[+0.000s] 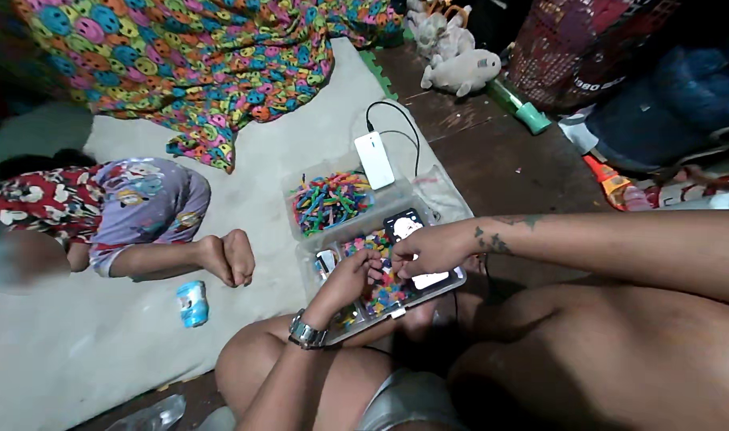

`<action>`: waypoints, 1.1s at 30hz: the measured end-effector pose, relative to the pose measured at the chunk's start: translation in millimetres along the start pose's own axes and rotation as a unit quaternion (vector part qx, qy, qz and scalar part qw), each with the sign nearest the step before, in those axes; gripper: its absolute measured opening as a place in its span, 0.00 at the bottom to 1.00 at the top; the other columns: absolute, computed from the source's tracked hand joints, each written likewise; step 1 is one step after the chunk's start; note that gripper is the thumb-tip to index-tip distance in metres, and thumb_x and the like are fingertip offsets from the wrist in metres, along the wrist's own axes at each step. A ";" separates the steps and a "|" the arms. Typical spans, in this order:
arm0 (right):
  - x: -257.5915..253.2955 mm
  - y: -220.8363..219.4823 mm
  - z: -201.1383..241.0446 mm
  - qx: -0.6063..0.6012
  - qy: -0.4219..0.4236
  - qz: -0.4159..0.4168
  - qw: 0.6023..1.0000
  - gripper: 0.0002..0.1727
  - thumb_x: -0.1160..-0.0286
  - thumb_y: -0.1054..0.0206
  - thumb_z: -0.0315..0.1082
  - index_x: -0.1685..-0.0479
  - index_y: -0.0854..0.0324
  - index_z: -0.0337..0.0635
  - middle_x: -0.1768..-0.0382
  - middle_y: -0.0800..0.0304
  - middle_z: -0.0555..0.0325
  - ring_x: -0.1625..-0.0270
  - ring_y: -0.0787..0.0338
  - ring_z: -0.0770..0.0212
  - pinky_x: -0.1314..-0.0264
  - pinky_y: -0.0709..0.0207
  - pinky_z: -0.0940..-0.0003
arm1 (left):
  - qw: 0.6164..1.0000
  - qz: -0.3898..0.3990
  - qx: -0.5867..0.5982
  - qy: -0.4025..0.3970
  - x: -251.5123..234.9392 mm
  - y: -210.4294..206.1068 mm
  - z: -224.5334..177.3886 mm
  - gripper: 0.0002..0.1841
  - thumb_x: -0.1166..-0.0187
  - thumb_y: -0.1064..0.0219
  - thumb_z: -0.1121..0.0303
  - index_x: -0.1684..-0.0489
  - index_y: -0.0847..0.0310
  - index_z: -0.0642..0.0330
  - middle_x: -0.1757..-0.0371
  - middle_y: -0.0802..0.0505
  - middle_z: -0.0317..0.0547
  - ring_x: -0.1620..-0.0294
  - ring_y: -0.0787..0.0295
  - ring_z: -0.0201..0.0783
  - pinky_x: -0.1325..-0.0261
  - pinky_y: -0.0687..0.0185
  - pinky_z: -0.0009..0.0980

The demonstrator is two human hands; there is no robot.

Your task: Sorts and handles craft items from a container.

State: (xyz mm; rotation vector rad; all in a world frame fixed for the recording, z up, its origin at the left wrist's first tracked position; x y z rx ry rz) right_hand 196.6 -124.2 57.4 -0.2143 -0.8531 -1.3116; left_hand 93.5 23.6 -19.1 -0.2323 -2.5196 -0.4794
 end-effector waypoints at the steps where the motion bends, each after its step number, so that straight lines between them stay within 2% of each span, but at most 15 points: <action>1: -1.0 0.9 -0.9 -0.009 0.000 -0.014 1.000 0.19 0.08 0.43 0.41 0.35 0.21 0.34 0.46 0.15 0.44 0.50 0.17 0.57 0.44 0.25 0.56 | 0.999 -0.009 0.033 -0.003 2.0 0.4 -0.3 0.19 0.08 0.57 0.74 0.27 0.27 0.66 0.44 0.09 0.45 0.54 0.09 0.30 0.47 0.12 0.29; 3: -0.7 4.8 0.1 -0.033 -0.001 -0.049 0.998 0.18 0.08 0.43 0.39 0.36 0.21 0.34 0.47 0.15 0.46 0.51 0.16 0.59 0.43 0.24 0.59 | 0.996 -0.037 0.077 -0.014 5.2 2.2 -0.9 0.19 0.07 0.58 0.72 0.29 0.25 0.66 0.48 0.08 0.43 0.57 0.09 0.28 0.50 0.12 0.28; 6: 1.3 15.4 0.0 -0.066 0.019 -0.135 0.988 0.15 0.10 0.41 0.37 0.40 0.18 0.36 0.51 0.13 0.49 0.54 0.15 0.61 0.46 0.21 0.60 | 0.988 -0.100 0.117 -0.027 7.0 5.1 0.2 0.17 0.07 0.54 0.70 0.38 0.18 0.64 0.53 0.11 0.40 0.60 0.13 0.27 0.54 0.15 0.25; 10: 1.6 22.7 -1.0 -0.114 0.053 -0.223 0.967 0.10 0.13 0.37 0.34 0.47 0.15 0.38 0.62 0.12 0.53 0.64 0.15 0.64 0.56 0.20 0.64 | 0.965 -0.167 0.199 -0.041 10.7 2.7 -4.4 0.12 0.11 0.44 0.72 0.45 0.13 0.62 0.53 0.09 0.40 0.61 0.14 0.27 0.56 0.17 0.24; 11: 0.8 22.5 -1.1 -0.124 0.051 -0.224 0.965 0.09 0.13 0.37 0.34 0.47 0.15 0.38 0.61 0.12 0.53 0.63 0.14 0.64 0.56 0.19 0.64 | 0.958 -0.177 0.221 -0.049 11.8 1.1 -7.4 0.11 0.13 0.41 0.73 0.46 0.13 0.63 0.53 0.08 0.40 0.61 0.14 0.27 0.56 0.18 0.24; 14: -3.6 16.5 -0.1 -0.147 0.033 -0.193 0.970 0.11 0.13 0.36 0.36 0.48 0.16 0.37 0.60 0.13 0.54 0.62 0.15 0.65 0.55 0.19 0.66 | 0.930 -0.202 0.296 -0.084 14.8 -6.7 -19.1 0.08 0.20 0.36 0.78 0.48 0.18 0.65 0.63 0.11 0.39 0.67 0.15 0.28 0.61 0.18 0.23; 17: -9.6 9.8 -0.5 -0.159 0.017 -0.167 0.973 0.13 0.16 0.32 0.41 0.51 0.20 0.38 0.66 0.18 0.57 0.69 0.20 0.69 0.65 0.26 0.72 | 0.905 -0.216 0.348 -0.117 17.3 -12.9 -29.4 0.07 0.22 0.35 0.81 0.51 0.22 0.66 0.66 0.10 0.39 0.67 0.12 0.29 0.57 0.14 0.25; 20: -14.5 10.2 -2.8 -0.181 0.026 -0.190 0.965 0.13 0.18 0.30 0.39 0.53 0.22 0.36 0.67 0.18 0.55 0.69 0.18 0.67 0.63 0.21 0.71 | 0.891 -0.225 0.371 -0.135 19.9 -15.5 -35.7 0.06 0.21 0.37 0.83 0.52 0.22 0.67 0.66 0.09 0.41 0.66 0.10 0.31 0.55 0.11 0.27; 27: -12.1 13.8 -3.2 -0.194 0.050 -0.208 0.957 0.08 0.14 0.35 0.33 0.53 0.19 0.36 0.69 0.16 0.56 0.70 0.15 0.69 0.61 0.18 0.73 | 0.878 -0.238 0.394 -0.131 24.5 -17.7 -40.4 0.06 0.18 0.42 0.82 0.52 0.22 0.67 0.65 0.09 0.42 0.67 0.10 0.31 0.56 0.11 0.27; 30: -9.3 13.4 -1.4 -0.261 0.031 -0.195 0.945 0.08 0.11 0.40 0.32 0.51 0.20 0.35 0.67 0.16 0.56 0.70 0.15 0.71 0.62 0.18 0.76 | 0.870 -0.243 0.407 -0.139 24.7 -18.4 -40.8 0.05 0.16 0.42 0.80 0.52 0.22 0.65 0.64 0.09 0.41 0.66 0.10 0.31 0.56 0.11 0.26; 33: -6.5 11.1 2.2 -0.374 0.008 -0.179 0.910 0.07 0.10 0.41 0.32 0.53 0.22 0.36 0.69 0.16 0.58 0.73 0.16 0.73 0.65 0.19 0.80 | 0.867 -0.257 0.400 -0.152 25.2 -17.8 -39.1 0.04 0.16 0.42 0.78 0.55 0.22 0.64 0.65 0.09 0.41 0.65 0.11 0.30 0.56 0.12 0.26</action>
Point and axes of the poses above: each hand's wrist, its own x-axis away from the middle knuckle, its own y-axis out of the back of the hand, z = x × y, the point moved 4 cm from there along -x, towards the middle knuckle
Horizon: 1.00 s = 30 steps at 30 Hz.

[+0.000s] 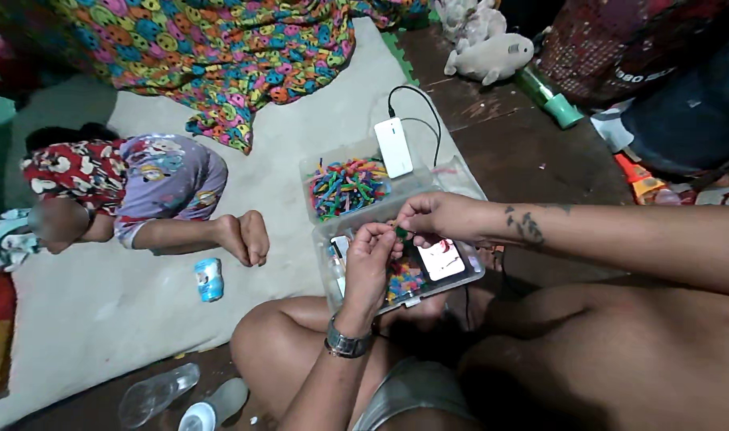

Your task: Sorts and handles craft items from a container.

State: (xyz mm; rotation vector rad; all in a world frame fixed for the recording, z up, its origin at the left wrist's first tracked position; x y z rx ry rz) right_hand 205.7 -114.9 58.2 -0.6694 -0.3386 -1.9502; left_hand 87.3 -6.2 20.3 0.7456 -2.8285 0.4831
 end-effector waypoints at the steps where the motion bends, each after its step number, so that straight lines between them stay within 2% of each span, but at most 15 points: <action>1: 1.2 -1.0 0.7 -0.024 -0.009 0.000 1.000 0.07 0.11 0.41 0.32 0.53 0.22 0.37 0.70 0.15 0.58 0.73 0.16 0.73 0.66 0.19 0.81 | 1.000 0.000 -0.011 -0.015 -0.1 0.8 -0.1 0.04 0.16 0.42 0.78 0.56 0.21 0.65 0.65 0.09 0.41 0.65 0.10 0.30 0.55 0.12 0.27; 5: 6.7 -6.8 5.3 -0.040 -0.041 0.021 0.998 0.08 0.10 0.40 0.36 0.52 0.24 0.40 0.67 0.12 0.59 0.73 0.15 0.73 0.68 0.21 0.81 | 0.991 -0.006 -0.082 -0.104 0.8 2.7 -0.5 0.04 0.15 0.41 0.76 0.56 0.21 0.67 0.64 0.10 0.41 0.63 0.10 0.31 0.53 0.10 0.28; 10: 7.3 -8.0 4.6 0.000 -0.044 0.012 0.999 0.09 0.11 0.40 0.36 0.55 0.26 0.39 0.70 0.15 0.61 0.74 0.18 0.76 0.69 0.23 0.83 | 0.975 -0.005 -0.132 -0.177 3.6 0.3 1.3 0.05 0.15 0.41 0.76 0.55 0.21 0.69 0.62 0.10 0.41 0.62 0.09 0.30 0.53 0.09 0.28; 14: 9.0 -9.3 5.3 -0.019 -0.063 0.020 0.998 0.08 0.10 0.41 0.36 0.53 0.27 0.41 0.68 0.18 0.63 0.74 0.20 0.76 0.69 0.23 0.83 | 0.956 0.015 -0.162 -0.242 5.5 3.3 1.2 0.06 0.17 0.39 0.77 0.53 0.20 0.70 0.58 0.09 0.40 0.59 0.11 0.26 0.52 0.11 0.24; 17: 9.0 -12.5 5.0 -0.055 -0.090 0.038 0.994 0.07 0.08 0.44 0.37 0.49 0.28 0.42 0.68 0.18 0.63 0.74 0.19 0.75 0.69 0.22 0.82 | 0.927 0.016 -0.230 -0.297 5.5 6.2 -0.8 0.07 0.18 0.37 0.75 0.55 0.18 0.72 0.56 0.10 0.43 0.55 0.12 0.24 0.50 0.14 0.20; 20: 9.4 -15.8 7.1 -0.050 -0.070 0.035 0.996 0.06 0.10 0.42 0.35 0.48 0.28 0.41 0.67 0.19 0.62 0.73 0.19 0.75 0.68 0.22 0.82 | 0.912 0.006 -0.270 -0.310 5.0 4.5 0.0 0.08 0.16 0.42 0.74 0.56 0.21 0.71 0.53 0.12 0.47 0.51 0.14 0.27 0.45 0.16 0.21; 23: 7.4 -15.6 11.2 0.071 0.002 0.022 0.997 0.08 0.10 0.41 0.34 0.47 0.27 0.37 0.64 0.19 0.61 0.69 0.19 0.75 0.61 0.22 0.80 | 0.948 0.006 -0.220 -0.230 3.8 3.0 2.4 0.08 0.14 0.46 0.74 0.56 0.23 0.69 0.53 0.15 0.44 0.51 0.15 0.27 0.46 0.16 0.24; 25: 7.7 -15.2 16.2 0.205 0.088 0.014 0.975 0.10 0.10 0.41 0.34 0.47 0.23 0.34 0.61 0.17 0.55 0.64 0.18 0.70 0.55 0.23 0.73 | 0.986 0.011 -0.126 -0.104 4.4 0.4 2.1 0.08 0.13 0.50 0.74 0.56 0.24 0.64 0.58 0.15 0.38 0.58 0.15 0.27 0.52 0.15 0.25; 26: 8.9 -16.0 18.6 0.272 0.144 0.014 0.951 0.11 0.10 0.41 0.33 0.47 0.22 0.32 0.60 0.16 0.51 0.60 0.17 0.65 0.52 0.22 0.67 | 0.996 0.010 -0.077 -0.037 6.1 -1.5 0.8 0.09 0.11 0.51 0.74 0.55 0.25 0.62 0.60 0.14 0.37 0.60 0.15 0.27 0.55 0.15 0.25; 28: 13.6 -18.8 20.6 0.401 0.282 0.024 0.871 0.09 0.13 0.42 0.28 0.48 0.19 0.30 0.57 0.14 0.44 0.54 0.13 0.52 0.47 0.19 0.56 | 0.996 0.015 0.021 0.083 11.4 -3.8 -1.4 0.12 0.09 0.55 0.73 0.48 0.23 0.61 0.57 0.11 0.39 0.59 0.12 0.30 0.55 0.13 0.27; 29: 17.0 -20.3 20.6 0.468 0.360 0.027 0.807 0.09 0.16 0.41 0.24 0.48 0.17 0.32 0.57 0.13 0.42 0.52 0.10 0.47 0.46 0.17 0.51 | 0.987 0.029 0.082 0.136 14.0 -3.1 -0.7 0.14 0.10 0.56 0.74 0.44 0.23 0.60 0.55 0.09 0.42 0.57 0.10 0.33 0.54 0.12 0.29; 30: 20.2 -22.0 20.0 0.526 0.437 0.026 0.729 0.09 0.20 0.40 0.22 0.49 0.16 0.34 0.59 0.13 0.42 0.54 0.10 0.44 0.50 0.15 0.49 | 0.971 0.054 0.144 0.184 15.8 -1.2 2.1 0.15 0.14 0.55 0.74 0.44 0.21 0.59 0.55 0.08 0.45 0.57 0.08 0.35 0.55 0.11 0.31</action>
Point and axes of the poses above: each hand's wrist, its own x-axis away from the middle knuckle, its own y-axis out of the back of the hand, z = x × y, the point moved 4 cm from there along -x, towards the middle knuckle
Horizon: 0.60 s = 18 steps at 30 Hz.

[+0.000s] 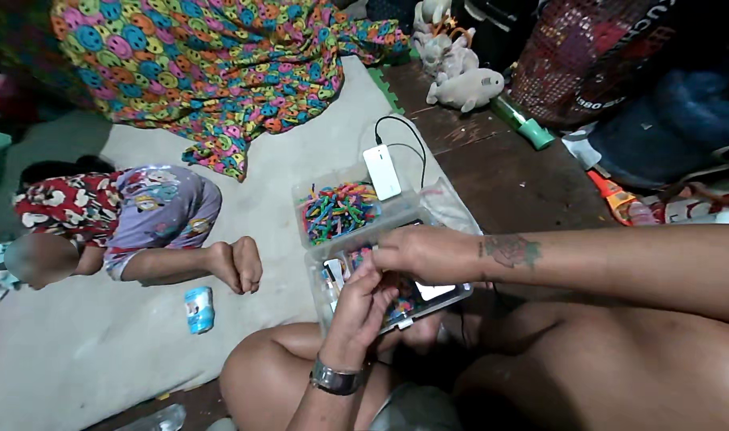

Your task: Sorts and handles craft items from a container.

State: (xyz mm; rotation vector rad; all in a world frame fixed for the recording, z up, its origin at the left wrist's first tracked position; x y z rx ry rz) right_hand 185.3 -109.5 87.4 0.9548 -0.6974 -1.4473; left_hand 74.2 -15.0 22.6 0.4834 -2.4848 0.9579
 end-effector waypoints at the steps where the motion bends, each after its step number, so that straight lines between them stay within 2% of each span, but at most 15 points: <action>1: 1.0 0.1 3.1 0.067 0.069 -0.014 0.995 0.08 0.21 0.39 0.22 0.52 0.16 0.37 0.61 0.14 0.44 0.57 0.10 0.43 0.54 0.15 0.49 | 0.996 0.039 0.058 0.047 -0.4 4.5 3.6 0.13 0.18 0.50 0.72 0.48 0.18 0.58 0.56 0.07 0.49 0.59 0.07 0.39 0.56 0.10 0.34; 2: 1.4 0.1 5.6 0.098 0.100 -0.019 0.990 0.08 0.21 0.39 0.22 0.53 0.16 0.39 0.62 0.14 0.44 0.58 0.10 0.43 0.55 0.15 0.48 | 0.990 0.075 0.090 0.075 -1.1 8.8 6.1 0.12 0.20 0.45 0.71 0.50 0.15 0.58 0.56 0.06 0.51 0.58 0.07 0.41 0.56 0.10 0.36; 3: 0.7 0.4 7.2 0.091 0.093 -0.018 0.991 0.07 0.21 0.39 0.23 0.52 0.17 0.38 0.62 0.14 0.44 0.57 0.10 0.43 0.53 0.15 0.48 | 0.990 0.092 0.086 0.070 -1.0 11.6 5.9 0.12 0.20 0.44 0.71 0.50 0.15 0.57 0.55 0.06 0.50 0.57 0.07 0.41 0.54 0.10 0.35; 5: -3.4 2.0 5.9 -0.039 -0.030 0.000 0.999 0.08 0.17 0.40 0.26 0.49 0.17 0.34 0.59 0.13 0.44 0.53 0.10 0.46 0.48 0.15 0.50 | 0.998 0.057 0.021 -0.020 0.8 12.1 -1.1 0.13 0.14 0.50 0.71 0.47 0.18 0.57 0.53 0.06 0.45 0.55 0.07 0.36 0.52 0.10 0.32; 6: -5.3 3.3 3.4 -0.151 -0.132 0.022 0.979 0.11 0.12 0.43 0.30 0.46 0.18 0.31 0.56 0.13 0.44 0.52 0.11 0.52 0.45 0.18 0.54 | 0.996 0.029 -0.022 -0.079 1.8 11.9 -5.4 0.13 0.11 0.52 0.71 0.46 0.20 0.59 0.54 0.07 0.42 0.56 0.08 0.34 0.52 0.10 0.30; 8: -5.0 1.5 -3.3 -0.363 -0.302 0.048 0.880 0.17 0.06 0.47 0.41 0.43 0.23 0.33 0.57 0.16 0.51 0.59 0.16 0.65 0.51 0.21 0.67 | 0.970 -0.031 -0.124 -0.209 3.4 11.6 -12.8 0.10 0.11 0.51 0.72 0.53 0.22 0.60 0.59 0.10 0.37 0.61 0.12 0.28 0.56 0.13 0.25; 9: -3.4 -1.3 -5.6 -0.441 -0.352 0.055 0.823 0.19 0.05 0.49 0.45 0.43 0.25 0.37 0.59 0.18 0.56 0.63 0.17 0.70 0.55 0.20 0.72 | 0.940 -0.055 -0.189 -0.278 4.6 11.9 -15.9 0.08 0.12 0.49 0.73 0.55 0.24 0.60 0.60 0.12 0.34 0.62 0.14 0.25 0.56 0.14 0.23; 10: -2.3 -3.4 -6.9 -0.495 -0.383 0.061 0.777 0.19 0.05 0.51 0.48 0.44 0.26 0.39 0.61 0.19 0.60 0.66 0.17 0.72 0.59 0.20 0.76 | 0.898 -0.070 -0.260 -0.347 6.4 12.0 -18.3 0.06 0.14 0.46 0.73 0.56 0.24 0.62 0.60 0.15 0.33 0.60 0.16 0.22 0.54 0.16 0.21; 12: -2.0 -6.3 -7.4 -0.548 -0.404 0.067 0.729 0.16 0.05 0.50 0.46 0.47 0.27 0.41 0.63 0.20 0.62 0.69 0.18 0.74 0.63 0.20 0.78 | 0.806 -0.077 -0.362 -0.462 9.8 11.8 -20.1 0.07 0.15 0.41 0.70 0.59 0.21 0.66 0.57 0.16 0.36 0.56 0.18 0.20 0.52 0.19 0.17; 13: -2.1 -7.4 -6.8 -0.556 -0.402 0.072 0.724 0.13 0.06 0.49 0.43 0.50 0.27 0.42 0.64 0.19 0.63 0.70 0.18 0.74 0.63 0.21 0.79 | 0.771 -0.077 -0.392 -0.496 10.8 11.3 -20.0 0.08 0.15 0.39 0.68 0.59 0.21 0.65 0.56 0.16 0.38 0.54 0.18 0.21 0.50 0.19 0.16; 15: -2.2 -9.2 -6.0 -0.557 -0.385 0.082 0.732 0.10 0.07 0.46 0.40 0.54 0.27 0.43 0.64 0.19 0.62 0.69 0.18 0.74 0.63 0.21 0.80 | 0.736 -0.079 -0.420 -0.525 11.6 10.0 -18.7 0.09 0.15 0.39 0.67 0.61 0.20 0.64 0.55 0.16 0.40 0.53 0.18 0.21 0.48 0.20 0.15; 18: -1.0 -10.1 -8.5 -0.536 -0.368 0.076 0.756 0.09 0.09 0.42 0.38 0.51 0.26 0.42 0.62 0.19 0.61 0.68 0.18 0.75 0.61 0.21 0.80 | 0.747 -0.070 -0.416 -0.515 10.6 9.5 -16.3 0.08 0.16 0.38 0.68 0.61 0.20 0.65 0.55 0.15 0.40 0.53 0.17 0.21 0.48 0.19 0.15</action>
Point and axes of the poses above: each hand's wrist, its own x-axis away from the middle knuckle, its own y-axis out of the back of the hand, z = x × y, the point moved 4 cm from there along -x, towards the middle knuckle
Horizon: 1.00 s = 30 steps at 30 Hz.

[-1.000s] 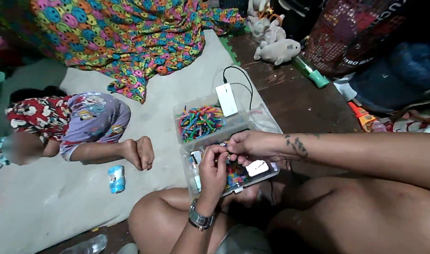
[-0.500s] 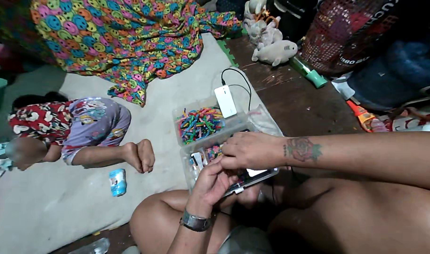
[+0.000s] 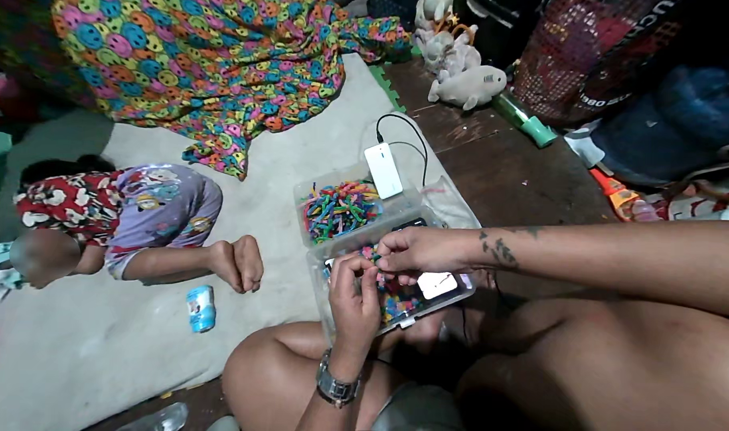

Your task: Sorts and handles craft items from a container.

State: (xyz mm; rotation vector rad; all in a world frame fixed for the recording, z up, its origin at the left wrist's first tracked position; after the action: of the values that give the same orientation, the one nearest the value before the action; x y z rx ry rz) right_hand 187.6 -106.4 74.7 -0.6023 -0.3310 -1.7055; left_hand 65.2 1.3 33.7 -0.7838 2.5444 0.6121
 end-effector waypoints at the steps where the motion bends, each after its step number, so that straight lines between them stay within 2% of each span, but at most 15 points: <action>1: -0.1 1.4 -0.4 0.011 0.010 -0.010 1.000 0.09 0.10 0.41 0.37 0.49 0.25 0.40 0.62 0.19 0.61 0.68 0.18 0.75 0.61 0.21 0.80 | 1.000 0.008 0.017 0.013 0.3 -0.8 0.6 0.08 0.16 0.38 0.68 0.61 0.20 0.65 0.55 0.15 0.39 0.53 0.17 0.21 0.48 0.18 0.16; 5: 1.7 5.3 2.3 0.122 0.077 -0.045 0.989 0.09 0.12 0.37 0.35 0.49 0.21 0.38 0.64 0.21 0.61 0.66 0.22 0.75 0.60 0.25 0.78 | 0.980 0.033 0.144 0.135 3.7 -3.9 3.3 0.04 0.16 0.40 0.72 0.58 0.20 0.60 0.59 0.14 0.31 0.57 0.16 0.21 0.51 0.16 0.21; 9: 4.1 3.6 8.9 0.255 0.170 -0.071 0.949 0.10 0.14 0.36 0.34 0.52 0.18 0.34 0.61 0.17 0.55 0.61 0.21 0.69 0.55 0.26 0.72 | 0.916 0.034 0.267 0.297 6.2 -6.1 6.0 0.06 0.16 0.43 0.73 0.61 0.20 0.56 0.62 0.12 0.33 0.59 0.14 0.26 0.50 0.15 0.26; 11: 4.7 3.1 10.1 0.331 0.254 -0.082 0.905 0.09 0.15 0.36 0.32 0.54 0.15 0.33 0.60 0.14 0.50 0.57 0.15 0.62 0.50 0.21 0.66 | 0.873 0.047 0.331 0.356 6.3 -6.8 6.2 0.09 0.13 0.46 0.72 0.59 0.19 0.58 0.60 0.09 0.37 0.61 0.12 0.28 0.55 0.14 0.25; 13: 5.8 1.5 11.0 0.417 0.357 -0.089 0.831 0.07 0.19 0.35 0.28 0.57 0.12 0.36 0.61 0.13 0.51 0.56 0.12 0.59 0.51 0.17 0.64 | 0.794 0.061 0.417 0.438 9.1 -7.3 7.6 0.12 0.12 0.49 0.70 0.51 0.17 0.60 0.57 0.07 0.43 0.59 0.09 0.33 0.55 0.11 0.28; 15: 6.5 -0.5 11.7 0.491 0.427 -0.099 0.753 0.05 0.24 0.32 0.27 0.59 0.10 0.41 0.62 0.13 0.54 0.57 0.11 0.58 0.53 0.15 0.62 | 0.706 0.061 0.494 0.503 14.0 -11.0 11.3 0.13 0.13 0.49 0.68 0.50 0.16 0.58 0.59 0.07 0.47 0.62 0.08 0.37 0.58 0.11 0.32; 16: 6.1 -0.9 12.3 0.503 0.433 -0.107 0.740 0.04 0.25 0.32 0.28 0.61 0.10 0.42 0.62 0.12 0.55 0.57 0.11 0.58 0.54 0.15 0.62 | 0.692 0.061 0.507 0.511 15.0 -12.5 12.6 0.13 0.13 0.50 0.67 0.51 0.17 0.57 0.59 0.07 0.47 0.63 0.08 0.38 0.58 0.10 0.33; 17: 5.3 -1.1 12.9 0.492 0.408 -0.115 0.761 0.05 0.24 0.31 0.29 0.61 0.10 0.42 0.63 0.12 0.55 0.58 0.10 0.59 0.54 0.15 0.62 | 0.709 0.054 0.495 0.499 14.2 -12.7 13.1 0.14 0.11 0.52 0.67 0.51 0.18 0.57 0.60 0.07 0.46 0.63 0.08 0.37 0.58 0.11 0.32; 20: 1.9 2.4 12.2 0.303 0.230 -0.116 0.917 0.11 0.14 0.36 0.35 0.57 0.13 0.36 0.65 0.12 0.54 0.61 0.13 0.62 0.55 0.19 0.63 | 0.858 0.032 0.350 0.376 3.0 -6.4 6.7 0.13 0.09 0.53 0.70 0.53 0.20 0.57 0.61 0.09 0.38 0.62 0.11 0.29 0.54 0.13 0.26; 21: 1.0 4.0 11.0 0.229 0.181 -0.111 0.950 0.14 0.11 0.38 0.38 0.57 0.14 0.36 0.66 0.14 0.55 0.63 0.16 0.65 0.57 0.21 0.66 | 0.903 0.023 0.289 0.316 -1.6 -3.9 3.2 0.11 0.09 0.51 0.71 0.54 0.21 0.56 0.62 0.10 0.34 0.62 0.12 0.27 0.54 0.13 0.25; 23: 2.5 5.1 14.7 0.123 0.087 -0.068 0.986 0.20 0.07 0.46 0.44 0.54 0.18 0.36 0.66 0.16 0.56 0.66 0.18 0.68 0.60 0.23 0.70 | 0.963 0.014 0.194 0.189 -8.5 1.0 -2.0 0.07 0.10 0.47 0.70 0.55 0.23 0.51 0.60 0.12 0.27 0.58 0.14 0.23 0.50 0.15 0.23; 24: 2.7 4.4 16.1 0.086 0.055 -0.049 0.994 0.21 0.06 0.48 0.46 0.55 0.20 0.37 0.68 0.17 0.58 0.70 0.19 0.71 0.65 0.24 0.75 | 0.978 0.011 0.163 0.133 -11.0 2.3 -4.2 0.05 0.10 0.45 0.68 0.54 0.22 0.49 0.58 0.13 0.24 0.55 0.14 0.22 0.48 0.15 0.23; 26: 5.2 4.1 19.7 0.042 0.022 -0.025 0.999 0.19 0.06 0.48 0.45 0.54 0.21 0.37 0.67 0.17 0.59 0.71 0.20 0.73 0.66 0.25 0.78 | 0.992 0.010 0.111 0.053 -15.3 2.3 -8.6 0.04 0.10 0.42 0.65 0.52 0.21 0.47 0.55 0.13 0.21 0.53 0.15 0.19 0.47 0.16 0.20; 28: 8.5 5.2 24.4 0.020 0.024 -0.027 0.999 0.16 0.07 0.45 0.41 0.53 0.21 0.37 0.66 0.16 0.59 0.72 0.22 0.75 0.66 0.27 0.80 | 0.997 0.006 0.071 0.009 -18.8 0.9 -10.8 0.04 0.11 0.41 0.62 0.52 0.21 0.47 0.54 0.14 0.20 0.51 0.16 0.17 0.46 0.17 0.19; 30: 7.9 7.9 23.1 -0.001 0.027 -0.024 0.999 0.15 0.08 0.43 0.42 0.52 0.21 0.38 0.64 0.12 0.59 0.72 0.18 0.75 0.67 0.25 0.81 | 0.999 -0.007 0.025 -0.028 -21.3 0.2 -12.4 0.05 0.11 0.40 0.62 0.54 0.21 0.49 0.53 0.15 0.24 0.49 0.17 0.18 0.44 0.18 0.19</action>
State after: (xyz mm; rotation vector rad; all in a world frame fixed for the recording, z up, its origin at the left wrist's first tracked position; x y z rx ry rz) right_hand 199.2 -102.5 97.3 -0.5520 -0.3078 -1.7647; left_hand 78.2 4.0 54.5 -0.7553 2.4911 0.5570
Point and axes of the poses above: each hand's wrist, its own x-axis away from the middle knuckle, its own y-axis out of the back of the hand, z = x × y, the point moved 4 cm from there along -x, towards the middle knuckle
